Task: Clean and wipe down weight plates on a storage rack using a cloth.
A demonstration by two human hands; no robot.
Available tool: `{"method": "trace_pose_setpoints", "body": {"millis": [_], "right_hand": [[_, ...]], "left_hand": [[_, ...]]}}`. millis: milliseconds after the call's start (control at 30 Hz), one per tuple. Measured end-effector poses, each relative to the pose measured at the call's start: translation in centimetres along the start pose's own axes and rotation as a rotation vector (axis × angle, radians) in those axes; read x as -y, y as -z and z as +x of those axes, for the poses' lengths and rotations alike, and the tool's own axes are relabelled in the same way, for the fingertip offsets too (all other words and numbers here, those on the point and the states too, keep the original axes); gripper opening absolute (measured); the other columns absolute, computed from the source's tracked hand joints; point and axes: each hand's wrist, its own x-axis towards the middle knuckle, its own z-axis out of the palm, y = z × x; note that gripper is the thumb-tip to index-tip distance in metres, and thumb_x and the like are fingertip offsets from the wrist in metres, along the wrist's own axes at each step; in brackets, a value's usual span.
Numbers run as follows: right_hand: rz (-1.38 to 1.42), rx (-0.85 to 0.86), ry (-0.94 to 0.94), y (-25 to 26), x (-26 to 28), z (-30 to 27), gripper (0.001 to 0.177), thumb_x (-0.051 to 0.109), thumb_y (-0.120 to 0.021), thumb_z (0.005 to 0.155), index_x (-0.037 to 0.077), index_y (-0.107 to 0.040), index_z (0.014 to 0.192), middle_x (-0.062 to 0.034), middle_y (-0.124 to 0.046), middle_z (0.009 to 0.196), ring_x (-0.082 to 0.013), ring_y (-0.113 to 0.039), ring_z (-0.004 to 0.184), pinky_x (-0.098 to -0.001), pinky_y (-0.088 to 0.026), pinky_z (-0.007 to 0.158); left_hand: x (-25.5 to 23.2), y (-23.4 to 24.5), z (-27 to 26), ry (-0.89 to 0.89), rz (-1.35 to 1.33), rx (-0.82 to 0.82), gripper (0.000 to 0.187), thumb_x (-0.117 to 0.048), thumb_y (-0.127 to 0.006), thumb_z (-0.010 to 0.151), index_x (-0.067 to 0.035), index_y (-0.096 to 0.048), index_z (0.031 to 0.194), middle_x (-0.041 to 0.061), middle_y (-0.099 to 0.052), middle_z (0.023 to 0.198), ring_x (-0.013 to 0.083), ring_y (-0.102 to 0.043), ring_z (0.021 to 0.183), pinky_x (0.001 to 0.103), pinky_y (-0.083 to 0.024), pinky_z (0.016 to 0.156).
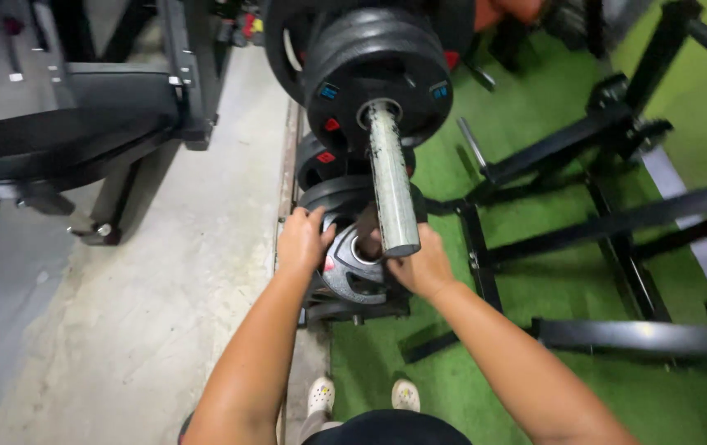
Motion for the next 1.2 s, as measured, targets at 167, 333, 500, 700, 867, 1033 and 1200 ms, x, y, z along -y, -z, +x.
{"method": "trace_pose_setpoints", "body": {"millis": [167,333,500,700,867,1033,1200], "right_hand": [[-0.056,-0.224,-0.025,-0.5,-3.3,1.8,0.046,0.027,-0.075,0.083,0.013,-0.067,0.127,-0.0192,-0.058,0.132,-0.0447,-0.056,0.11,-0.0549,-0.047,0.091],[-0.009,-0.205,0.065,-0.8,-3.2,-1.3,0.063,0.021,-0.074,0.073,0.01,-0.061,0.133,-0.0235,-0.053,0.136,-0.0456,-0.054,0.109,-0.0556,-0.047,0.09],[-0.002,0.098,0.377,2.5,-1.6,-7.4,0.071,0.023,-0.076,0.067,0.022,-0.061,0.136,-0.02,-0.056,0.124,-0.0416,-0.056,0.103,-0.0525,-0.049,0.086],[-0.135,0.052,0.342,3.3,-8.9,-4.0,0.069,0.022,-0.075,0.068,0.025,-0.06,0.135,-0.0154,-0.057,0.131,-0.0383,-0.059,0.106,-0.0511,-0.051,0.089],[0.203,-0.116,0.236,-0.9,-17.0,2.4,0.065,0.019,-0.073,0.077,0.014,-0.058,0.14,-0.0236,-0.06,0.134,-0.0409,-0.058,0.121,-0.0481,-0.048,0.103],[1.105,0.017,-0.126,0.9,-14.2,2.8,0.06,0.02,-0.065,0.086,0.004,-0.054,0.143,-0.0216,-0.066,0.131,-0.0341,-0.062,0.119,-0.042,-0.05,0.103],[0.547,-0.161,0.273,-0.5,-13.4,0.6,0.062,0.022,-0.072,0.087,0.006,-0.054,0.145,-0.0241,-0.059,0.135,-0.0373,-0.058,0.126,-0.0436,-0.045,0.109]], "left_hand": [[-0.7,-1.8,-4.4,-0.053,0.033,-0.18,0.046,-0.03,-0.075,0.089,-0.013,-0.067,0.131,0.021,-0.061,0.127,0.0409,-0.059,0.116,0.048,-0.051,0.096],[-1.8,-6.6,-8.1,0.191,-0.141,-0.151,0.092,-0.039,-0.082,0.08,-0.008,-0.035,0.153,0.034,-0.036,0.149,0.0516,-0.04,0.134,0.052,-0.037,0.112],[-5.3,-6.0,-8.2,0.536,-0.272,-0.003,0.125,-0.048,-0.084,0.074,-0.008,-0.005,0.162,0.032,-0.012,0.163,0.0519,-0.02,0.148,0.054,-0.027,0.119],[-8.9,-4.5,-9.7,0.357,0.011,-0.193,0.105,-0.053,-0.083,0.074,-0.005,-0.033,0.153,0.028,-0.02,0.161,0.0484,-0.019,0.149,0.063,-0.023,0.116],[-12.8,-4.5,-9.9,0.138,0.295,-0.019,0.083,-0.06,-0.072,0.086,-0.007,-0.051,0.145,0.02,-0.044,0.152,0.0402,-0.032,0.15,0.07,-0.022,0.121],[-18.7,-4.3,-10.8,0.166,0.209,0.167,0.108,-0.078,-0.067,0.079,0.004,-0.047,0.146,0.023,-0.05,0.143,0.0376,-0.036,0.141,0.07,-0.019,0.12],[-16.7,-7.6,-11.3,0.065,0.45,-0.016,0.113,-0.065,-0.078,0.065,0.008,-0.045,0.144,0.021,-0.051,0.139,0.0392,-0.036,0.138,0.07,-0.025,0.11]]}}
